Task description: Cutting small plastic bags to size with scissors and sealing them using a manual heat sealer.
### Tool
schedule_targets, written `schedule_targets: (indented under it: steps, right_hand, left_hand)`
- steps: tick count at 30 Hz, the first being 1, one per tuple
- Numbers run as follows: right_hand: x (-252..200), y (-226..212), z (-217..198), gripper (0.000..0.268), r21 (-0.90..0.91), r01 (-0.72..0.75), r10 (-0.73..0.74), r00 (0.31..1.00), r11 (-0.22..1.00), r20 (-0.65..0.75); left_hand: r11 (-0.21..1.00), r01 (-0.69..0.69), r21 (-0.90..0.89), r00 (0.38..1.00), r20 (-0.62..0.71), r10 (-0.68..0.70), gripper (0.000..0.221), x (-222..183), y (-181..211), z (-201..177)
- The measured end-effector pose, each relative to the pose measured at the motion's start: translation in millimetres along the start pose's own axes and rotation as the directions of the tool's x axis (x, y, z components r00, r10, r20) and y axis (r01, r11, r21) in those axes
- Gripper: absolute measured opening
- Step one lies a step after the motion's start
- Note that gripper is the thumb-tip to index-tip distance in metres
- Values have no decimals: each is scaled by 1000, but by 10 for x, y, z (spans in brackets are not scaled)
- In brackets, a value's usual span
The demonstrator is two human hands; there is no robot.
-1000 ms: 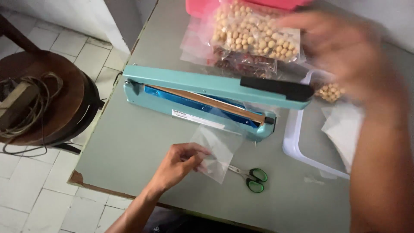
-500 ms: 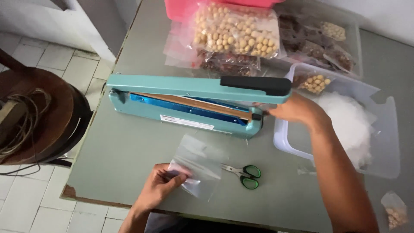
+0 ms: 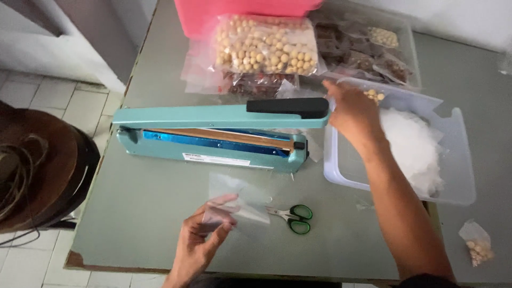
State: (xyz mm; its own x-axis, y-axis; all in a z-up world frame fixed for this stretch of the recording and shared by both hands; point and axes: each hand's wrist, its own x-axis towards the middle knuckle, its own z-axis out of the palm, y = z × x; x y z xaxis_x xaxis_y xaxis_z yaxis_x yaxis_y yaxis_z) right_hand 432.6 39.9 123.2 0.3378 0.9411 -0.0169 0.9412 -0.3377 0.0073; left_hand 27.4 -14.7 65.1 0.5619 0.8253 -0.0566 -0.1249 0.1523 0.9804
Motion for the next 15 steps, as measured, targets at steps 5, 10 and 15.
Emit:
schedule_targets:
  steps: [5,10,15]
  right_hand:
    - [-908,-469,-1030,15,190,286,-183,886,939,-426]
    - [-1399,-775,-830,23,276,-9,-116,894,961,433]
    - [-1505,-889,22,82,832,-245,-213,896,498,391]
  left_hand:
    - [990,-125,-60,991,-61,121,24,194,166,228]
    - [918,-230,-324,971,-146,191,27,335,-79,392]
    - [922,-36,-385,996,-89,1,24,551,-69,458]
